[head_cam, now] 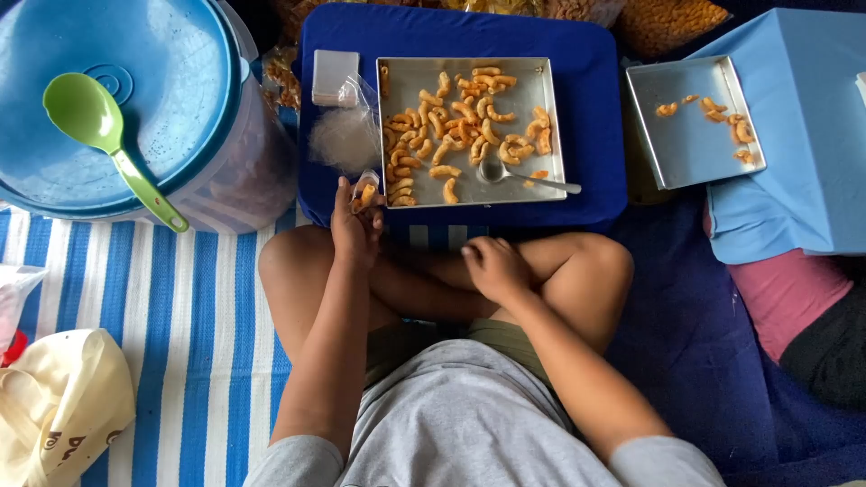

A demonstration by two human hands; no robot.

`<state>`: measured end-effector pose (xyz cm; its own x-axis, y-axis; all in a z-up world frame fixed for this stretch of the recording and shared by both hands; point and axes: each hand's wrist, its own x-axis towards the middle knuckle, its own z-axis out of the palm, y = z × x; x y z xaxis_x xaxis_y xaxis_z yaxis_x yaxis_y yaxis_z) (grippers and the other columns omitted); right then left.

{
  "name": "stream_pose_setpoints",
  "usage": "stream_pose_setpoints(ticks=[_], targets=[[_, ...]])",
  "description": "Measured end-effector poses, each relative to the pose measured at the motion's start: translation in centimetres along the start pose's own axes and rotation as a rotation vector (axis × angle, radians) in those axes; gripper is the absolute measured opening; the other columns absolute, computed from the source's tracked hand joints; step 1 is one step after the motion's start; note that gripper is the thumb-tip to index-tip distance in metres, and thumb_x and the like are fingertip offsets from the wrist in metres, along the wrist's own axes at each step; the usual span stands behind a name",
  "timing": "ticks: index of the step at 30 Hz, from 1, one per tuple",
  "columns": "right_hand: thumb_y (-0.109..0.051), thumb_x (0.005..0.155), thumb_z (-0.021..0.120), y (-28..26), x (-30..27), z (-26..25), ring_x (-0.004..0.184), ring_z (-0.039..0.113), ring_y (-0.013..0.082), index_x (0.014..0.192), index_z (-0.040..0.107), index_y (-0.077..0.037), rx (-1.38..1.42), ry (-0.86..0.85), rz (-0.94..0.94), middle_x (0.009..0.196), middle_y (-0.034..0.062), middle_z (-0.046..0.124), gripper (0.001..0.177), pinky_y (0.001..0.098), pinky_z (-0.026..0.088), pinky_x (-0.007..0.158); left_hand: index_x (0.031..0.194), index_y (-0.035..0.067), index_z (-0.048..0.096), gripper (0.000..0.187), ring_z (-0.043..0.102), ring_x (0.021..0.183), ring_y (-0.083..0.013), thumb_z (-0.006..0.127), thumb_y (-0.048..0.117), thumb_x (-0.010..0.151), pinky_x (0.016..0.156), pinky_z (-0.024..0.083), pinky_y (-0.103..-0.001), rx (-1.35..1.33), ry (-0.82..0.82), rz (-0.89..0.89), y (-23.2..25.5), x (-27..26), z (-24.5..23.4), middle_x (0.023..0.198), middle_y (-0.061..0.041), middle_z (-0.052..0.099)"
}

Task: Packing small snack items from a tray into plastic bags using a spoon and sealing them while sitting on the floor.

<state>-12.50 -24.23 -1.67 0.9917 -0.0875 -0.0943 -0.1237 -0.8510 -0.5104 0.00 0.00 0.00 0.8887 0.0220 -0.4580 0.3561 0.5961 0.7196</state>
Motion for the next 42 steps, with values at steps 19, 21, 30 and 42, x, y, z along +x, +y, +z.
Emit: stream_pose_setpoints(ticks=[19,21,30,42], targets=[[-0.053,0.105,0.032,-1.0,12.8,6.9,0.123,0.066,0.0395,0.138,0.062,-0.005,-0.441,-0.717,0.029,0.132,0.0215,0.068,0.065,0.0563,0.054,0.097,0.113,0.007,0.066,0.054,0.053,0.040,-0.0179,0.057,0.058,0.100,0.026,0.028,-0.022,-0.018,0.103,-0.071,0.4,-0.8,0.3,0.083,-0.021,0.072],[-0.052,0.105,0.033,-0.6,12.7,6.8,0.122,0.066,0.0391,0.136,0.063,-0.005,-0.448,-0.719,0.010,0.131,0.0213,0.069,0.064,0.0557,0.054,0.096,0.114,0.005,0.066,0.055,0.054,0.039,-0.0192,0.059,0.058,0.099,0.026,0.029,-0.023,-0.047,0.089,-0.065,0.0,-0.7,0.4,0.083,-0.023,0.072],[-0.049,0.103,0.038,-1.8,13.1,7.1,0.119,0.068,0.0382,0.132,0.066,-0.006,-0.463,-0.703,-0.070,0.127,0.0206,0.071,0.060,0.0540,0.055,0.095,0.116,0.003,0.065,0.056,0.055,0.039,-0.0180,0.059,0.056,0.099,0.027,0.031,-0.022,-0.054,0.053,-0.059,0.8,-1.7,0.5,0.082,-0.024,0.072],[-0.045,0.101,0.044,-1.9,12.1,6.9,0.116,0.070,0.0369,0.127,0.070,-0.006,-0.481,-0.689,-0.110,0.122,0.0197,0.073,0.054,0.0517,0.057,0.093,0.117,0.001,0.063,0.055,0.055,0.040,-0.0163,0.060,0.053,0.100,0.029,0.033,-0.021,-0.080,0.020,-0.064,1.2,-1.9,1.0,0.082,-0.024,0.072]])
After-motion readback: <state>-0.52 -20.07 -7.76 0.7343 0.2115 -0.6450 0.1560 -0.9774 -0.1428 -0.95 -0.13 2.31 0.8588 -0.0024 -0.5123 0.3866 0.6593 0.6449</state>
